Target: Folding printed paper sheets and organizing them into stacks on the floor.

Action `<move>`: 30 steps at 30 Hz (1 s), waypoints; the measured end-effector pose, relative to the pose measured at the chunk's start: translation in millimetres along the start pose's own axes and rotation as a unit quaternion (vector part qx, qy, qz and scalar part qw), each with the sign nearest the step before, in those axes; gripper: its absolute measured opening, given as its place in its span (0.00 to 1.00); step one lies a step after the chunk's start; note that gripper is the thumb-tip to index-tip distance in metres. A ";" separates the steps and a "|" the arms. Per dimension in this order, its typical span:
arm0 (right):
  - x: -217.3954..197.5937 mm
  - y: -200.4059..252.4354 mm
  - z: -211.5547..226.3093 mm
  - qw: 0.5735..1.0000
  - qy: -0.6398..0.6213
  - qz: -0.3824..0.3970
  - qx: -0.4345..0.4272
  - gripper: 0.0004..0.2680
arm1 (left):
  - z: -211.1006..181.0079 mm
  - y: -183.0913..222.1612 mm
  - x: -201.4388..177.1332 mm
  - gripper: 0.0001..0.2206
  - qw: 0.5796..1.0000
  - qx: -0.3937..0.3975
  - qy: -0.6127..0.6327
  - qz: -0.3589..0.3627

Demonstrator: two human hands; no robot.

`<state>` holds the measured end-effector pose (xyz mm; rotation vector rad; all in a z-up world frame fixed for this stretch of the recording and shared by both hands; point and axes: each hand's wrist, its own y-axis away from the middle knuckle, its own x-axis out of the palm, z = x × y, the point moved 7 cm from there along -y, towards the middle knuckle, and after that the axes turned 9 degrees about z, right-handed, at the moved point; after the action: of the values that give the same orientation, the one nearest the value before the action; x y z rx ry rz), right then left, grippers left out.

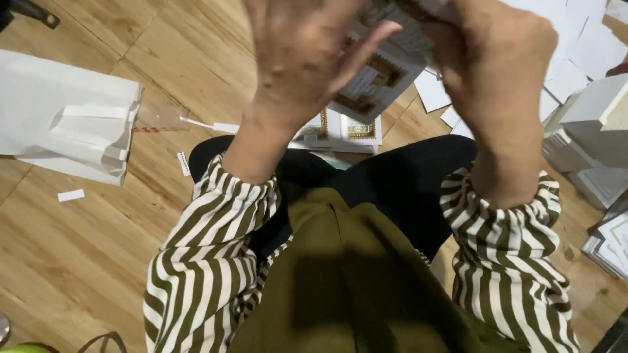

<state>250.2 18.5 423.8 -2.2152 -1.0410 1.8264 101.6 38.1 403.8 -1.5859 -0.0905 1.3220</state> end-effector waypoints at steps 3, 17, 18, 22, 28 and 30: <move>12.7 15.5 -20.8 0.949 -0.316 0.000 0.027 0.02 | 60.3 75.8 47.3 0.60 0.907 -0.390 0.076 0.140; 364.6 211.1 46.4 0.677 -0.352 0.372 0.529 0.25 | 50.5 321.5 249.6 0.28 0.623 -0.646 0.267 0.351; 363.8 203.6 45.3 0.677 -0.352 0.369 0.530 0.25 | 54.3 325.7 253.5 0.28 0.625 -0.644 0.268 0.351; 367.5 199.9 64.0 0.677 -0.370 0.428 0.471 0.30 | 45.1 373.0 282.0 0.34 0.528 -0.688 0.376 0.325; 344.3 186.0 53.5 0.668 -0.408 0.357 0.510 0.34 | 20.6 314.1 268.3 0.25 0.511 -0.584 0.558 0.296; 310.7 174.9 37.1 0.639 -0.436 0.271 0.573 0.39 | 15.6 287.5 260.7 0.21 0.555 -0.507 0.569 0.333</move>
<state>311.0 41.7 71.2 -0.7806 0.8758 2.6243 44.7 71.5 21.0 -3.4719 0.7706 0.2970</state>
